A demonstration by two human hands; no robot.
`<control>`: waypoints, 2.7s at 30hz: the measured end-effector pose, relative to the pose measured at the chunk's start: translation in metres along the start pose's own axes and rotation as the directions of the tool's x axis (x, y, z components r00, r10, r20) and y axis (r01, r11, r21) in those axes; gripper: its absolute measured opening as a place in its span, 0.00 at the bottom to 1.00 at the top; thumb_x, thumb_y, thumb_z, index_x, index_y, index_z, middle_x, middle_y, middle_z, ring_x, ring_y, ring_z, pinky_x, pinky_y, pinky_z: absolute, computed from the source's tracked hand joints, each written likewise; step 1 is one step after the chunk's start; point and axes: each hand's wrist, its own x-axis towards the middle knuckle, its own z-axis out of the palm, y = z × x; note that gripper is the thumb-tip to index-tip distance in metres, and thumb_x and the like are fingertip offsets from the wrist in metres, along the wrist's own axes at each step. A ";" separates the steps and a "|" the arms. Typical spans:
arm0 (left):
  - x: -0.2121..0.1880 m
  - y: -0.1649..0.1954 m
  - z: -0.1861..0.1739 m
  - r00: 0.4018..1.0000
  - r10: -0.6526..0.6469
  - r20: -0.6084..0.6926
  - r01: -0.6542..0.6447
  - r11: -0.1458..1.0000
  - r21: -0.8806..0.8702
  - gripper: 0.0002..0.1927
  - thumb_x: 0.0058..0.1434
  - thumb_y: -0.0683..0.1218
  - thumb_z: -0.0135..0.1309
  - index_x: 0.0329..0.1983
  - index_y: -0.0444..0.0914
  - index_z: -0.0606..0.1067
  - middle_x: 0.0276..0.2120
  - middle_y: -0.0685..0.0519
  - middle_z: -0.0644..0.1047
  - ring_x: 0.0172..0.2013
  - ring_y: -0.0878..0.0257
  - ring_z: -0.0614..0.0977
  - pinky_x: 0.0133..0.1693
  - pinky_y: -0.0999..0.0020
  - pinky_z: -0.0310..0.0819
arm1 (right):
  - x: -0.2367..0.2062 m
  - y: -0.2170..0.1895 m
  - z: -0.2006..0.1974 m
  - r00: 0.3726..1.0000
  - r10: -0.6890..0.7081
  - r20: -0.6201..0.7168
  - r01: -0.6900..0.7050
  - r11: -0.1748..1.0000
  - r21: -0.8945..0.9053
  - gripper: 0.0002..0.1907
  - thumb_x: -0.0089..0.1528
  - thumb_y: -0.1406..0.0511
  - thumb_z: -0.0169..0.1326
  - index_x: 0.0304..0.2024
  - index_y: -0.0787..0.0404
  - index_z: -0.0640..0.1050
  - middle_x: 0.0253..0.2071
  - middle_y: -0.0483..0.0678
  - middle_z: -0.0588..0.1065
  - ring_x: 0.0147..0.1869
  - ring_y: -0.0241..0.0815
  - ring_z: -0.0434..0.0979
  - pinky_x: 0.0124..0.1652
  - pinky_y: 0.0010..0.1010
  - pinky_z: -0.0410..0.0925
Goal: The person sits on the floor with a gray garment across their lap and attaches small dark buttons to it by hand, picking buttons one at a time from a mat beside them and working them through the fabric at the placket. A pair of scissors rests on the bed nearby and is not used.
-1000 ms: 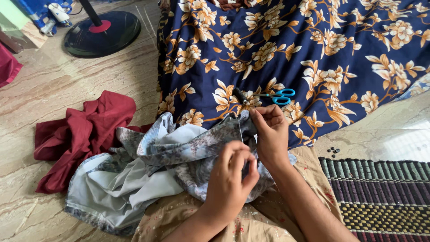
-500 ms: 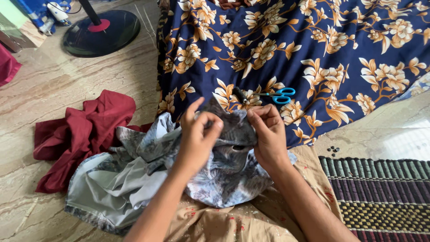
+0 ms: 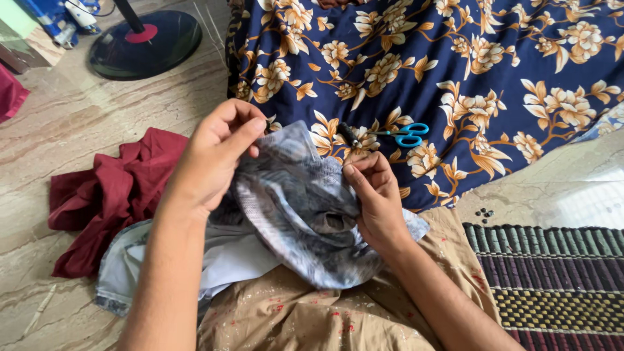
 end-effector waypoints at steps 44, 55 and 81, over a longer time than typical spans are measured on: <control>-0.010 -0.023 0.068 0.999 -0.033 -0.013 0.034 0.804 0.594 0.10 0.56 0.49 0.66 0.33 0.37 0.81 0.35 0.55 0.84 0.38 0.66 0.83 0.45 0.67 0.75 | -0.011 0.001 -0.004 1.000 0.018 0.008 -0.017 0.991 -0.132 0.06 0.68 0.71 0.55 0.41 0.60 0.70 0.49 0.44 0.72 0.51 0.29 0.69 0.54 0.23 0.64; -0.005 -0.035 0.066 0.976 -0.219 0.015 0.207 0.940 0.270 0.09 0.57 0.45 0.65 0.34 0.34 0.82 0.30 0.56 0.83 0.32 0.74 0.78 0.38 0.77 0.74 | -0.012 -0.002 -0.001 1.000 -0.003 -0.021 0.000 0.992 -0.129 0.05 0.68 0.71 0.55 0.41 0.61 0.70 0.50 0.46 0.72 0.55 0.31 0.71 0.59 0.24 0.64; -0.004 -0.057 0.076 0.988 -0.142 -0.067 0.152 0.973 0.174 0.12 0.52 0.38 0.69 0.30 0.37 0.74 0.28 0.56 0.81 0.30 0.73 0.79 0.36 0.77 0.74 | -0.011 -0.005 -0.007 0.992 0.129 -0.002 -0.127 0.972 -0.196 0.05 0.67 0.71 0.58 0.42 0.62 0.74 0.42 0.43 0.75 0.48 0.30 0.74 0.52 0.22 0.68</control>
